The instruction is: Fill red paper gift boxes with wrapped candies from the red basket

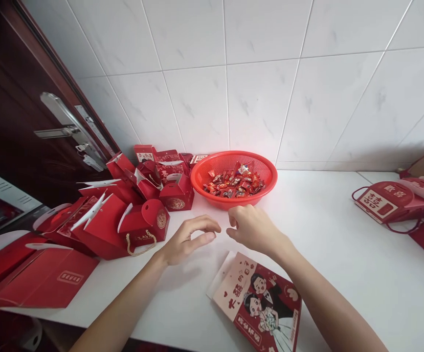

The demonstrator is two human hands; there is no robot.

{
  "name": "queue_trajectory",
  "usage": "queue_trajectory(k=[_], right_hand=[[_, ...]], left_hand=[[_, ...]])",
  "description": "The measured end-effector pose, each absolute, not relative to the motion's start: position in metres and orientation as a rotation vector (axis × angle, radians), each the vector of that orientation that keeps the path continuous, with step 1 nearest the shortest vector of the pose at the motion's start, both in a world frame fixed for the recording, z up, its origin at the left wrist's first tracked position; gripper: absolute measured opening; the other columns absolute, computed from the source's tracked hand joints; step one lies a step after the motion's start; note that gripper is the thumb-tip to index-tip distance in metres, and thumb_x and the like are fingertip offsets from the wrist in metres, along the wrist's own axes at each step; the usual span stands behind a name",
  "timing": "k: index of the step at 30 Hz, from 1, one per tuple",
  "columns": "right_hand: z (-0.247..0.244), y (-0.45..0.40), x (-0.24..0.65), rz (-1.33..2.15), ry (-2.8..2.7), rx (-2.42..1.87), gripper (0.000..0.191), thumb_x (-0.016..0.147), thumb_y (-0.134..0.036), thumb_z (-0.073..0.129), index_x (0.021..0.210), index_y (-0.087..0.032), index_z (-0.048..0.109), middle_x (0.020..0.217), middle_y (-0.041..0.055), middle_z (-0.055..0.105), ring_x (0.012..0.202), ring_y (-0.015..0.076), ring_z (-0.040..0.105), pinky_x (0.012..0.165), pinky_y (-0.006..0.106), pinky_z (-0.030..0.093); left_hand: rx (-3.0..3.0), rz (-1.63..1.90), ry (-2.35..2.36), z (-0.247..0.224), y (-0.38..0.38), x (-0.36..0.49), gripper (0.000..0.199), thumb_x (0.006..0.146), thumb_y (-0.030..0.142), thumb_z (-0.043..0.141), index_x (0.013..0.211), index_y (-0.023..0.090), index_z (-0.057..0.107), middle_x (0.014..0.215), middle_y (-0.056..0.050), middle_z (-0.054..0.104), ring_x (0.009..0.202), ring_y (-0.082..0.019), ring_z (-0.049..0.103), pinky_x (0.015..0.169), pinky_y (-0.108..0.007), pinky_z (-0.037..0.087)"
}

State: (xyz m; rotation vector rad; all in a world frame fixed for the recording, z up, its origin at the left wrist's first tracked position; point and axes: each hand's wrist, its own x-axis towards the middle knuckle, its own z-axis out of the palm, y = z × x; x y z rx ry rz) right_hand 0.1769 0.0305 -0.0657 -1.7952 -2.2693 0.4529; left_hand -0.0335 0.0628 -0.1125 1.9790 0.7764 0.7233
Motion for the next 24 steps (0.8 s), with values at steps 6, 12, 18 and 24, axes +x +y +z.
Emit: queue_trajectory(k=[6, 12, 18, 24], right_hand=[[-0.065, 0.033, 0.182, 0.452, -2.464, -1.874, 0.021, 0.081, -0.017, 0.068, 0.063, -0.021, 0.058, 0.070, 0.0042, 0.071, 0.065, 0.0193, 0.063, 0.055, 0.029, 0.034], [-0.076, 0.034, 0.174, 0.611, -2.736, -1.864, 0.019, 0.069, -0.016, 0.078, 0.058, -0.019, 0.063, 0.066, 0.0033, 0.070, 0.060, 0.0188, 0.065, 0.051, 0.027, 0.036], [-0.089, 0.045, 0.174, 0.781, -2.780, -1.715, 0.018, 0.065, -0.010, 0.076, 0.057, -0.018, 0.063, 0.063, 0.0004, 0.069, 0.056, 0.0140, 0.060, 0.048, 0.024, 0.034], [-0.071, 0.047, 0.199, 1.167, -2.303, -1.454, 0.013, 0.079, -0.014, 0.062, 0.067, -0.018, 0.059, 0.063, -0.0018, 0.063, 0.053, 0.0118, 0.061, 0.048, 0.022, 0.044]], left_hand=[[2.051, 0.058, 1.010, -0.124, 0.061, -0.030, 0.037, 0.086, 0.048, 0.061, 0.063, 0.018, 0.063, 0.061, 0.001, 0.064, 0.057, -0.014, 0.054, 0.056, -0.026, 0.038], [2.085, -0.078, 0.984, -0.133, 0.056, -0.024, 0.027, 0.078, 0.031, 0.063, 0.054, 0.018, 0.061, 0.054, 0.002, 0.061, 0.054, -0.013, 0.049, 0.053, -0.026, 0.033], [1.999, -0.096, 0.981, -0.132, 0.055, -0.019, 0.020, 0.073, 0.023, 0.064, 0.054, 0.019, 0.059, 0.050, 0.005, 0.056, 0.054, -0.013, 0.051, 0.056, -0.025, 0.037], [1.969, 0.155, 0.990, -0.129, 0.069, -0.037, 0.022, 0.083, 0.035, 0.064, 0.071, 0.017, 0.068, 0.065, 0.001, 0.066, 0.059, -0.014, 0.057, 0.057, -0.025, 0.041]])
